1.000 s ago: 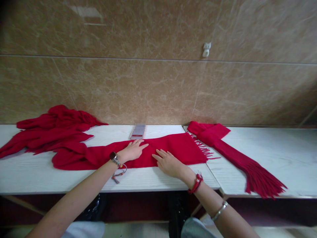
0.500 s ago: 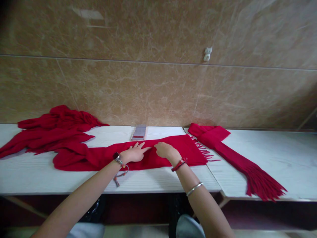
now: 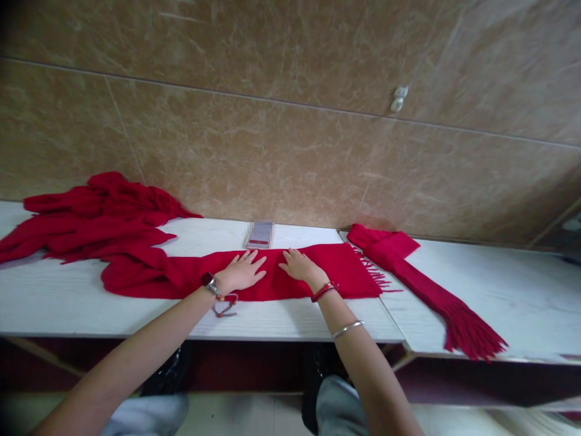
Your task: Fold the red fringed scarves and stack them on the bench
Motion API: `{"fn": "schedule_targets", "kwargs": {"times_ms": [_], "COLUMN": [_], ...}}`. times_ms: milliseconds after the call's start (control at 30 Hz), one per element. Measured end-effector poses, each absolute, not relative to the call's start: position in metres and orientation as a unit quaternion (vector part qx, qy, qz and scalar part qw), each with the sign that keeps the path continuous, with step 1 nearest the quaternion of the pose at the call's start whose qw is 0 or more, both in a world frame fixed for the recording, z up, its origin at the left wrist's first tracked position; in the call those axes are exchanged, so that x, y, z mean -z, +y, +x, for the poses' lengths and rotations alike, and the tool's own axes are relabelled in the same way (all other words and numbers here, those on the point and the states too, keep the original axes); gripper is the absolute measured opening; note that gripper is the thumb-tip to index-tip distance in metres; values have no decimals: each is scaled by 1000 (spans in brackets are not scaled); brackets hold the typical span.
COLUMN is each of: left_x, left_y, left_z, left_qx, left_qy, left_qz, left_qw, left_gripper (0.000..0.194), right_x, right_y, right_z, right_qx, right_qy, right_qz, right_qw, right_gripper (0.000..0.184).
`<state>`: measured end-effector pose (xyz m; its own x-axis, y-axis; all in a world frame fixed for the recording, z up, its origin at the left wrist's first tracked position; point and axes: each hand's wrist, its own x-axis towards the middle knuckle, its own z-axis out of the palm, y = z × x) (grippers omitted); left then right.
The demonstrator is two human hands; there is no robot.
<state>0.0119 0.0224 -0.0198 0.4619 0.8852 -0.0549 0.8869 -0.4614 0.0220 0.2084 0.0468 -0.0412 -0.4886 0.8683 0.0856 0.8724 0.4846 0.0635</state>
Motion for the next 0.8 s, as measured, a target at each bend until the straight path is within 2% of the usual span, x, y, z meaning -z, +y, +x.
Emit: {"fn": "schedule_targets", "kwargs": {"times_ms": [100,267,367,467,567,700,800], "left_x": [15,16,15,12,13,18,17], "left_y": [1,-25,-27,-25,-24,-24,-27], "left_z": [3,-18,-23,-19,-10,-2,-1], "left_qx": [-54,-52,-30,-11,-25,-46,-45], "left_qy": [447,314,298,304,315,323,316], "left_qz": [891,946,952,951,945,935,934], "left_qw": [-58,-59,-69,-64,-87,-138,-159], "left_gripper": [42,32,25,33,30,15,13], "right_x": [23,18,29,35,36,35,37], "right_y": [20,-27,-41,-44,-42,-41,-42], "right_z": [206,212,219,219,212,201,201], "right_qx": [8,-47,-22,-3,18,77,124], "right_qy": [-882,-915,-919,-922,-921,-904,-885], "right_qz": [-467,-394,-379,-364,-360,-405,-441], "right_qw": [63,80,106,130,147,117,86], "right_gripper": [42,34,35,35,34,24,19]}}
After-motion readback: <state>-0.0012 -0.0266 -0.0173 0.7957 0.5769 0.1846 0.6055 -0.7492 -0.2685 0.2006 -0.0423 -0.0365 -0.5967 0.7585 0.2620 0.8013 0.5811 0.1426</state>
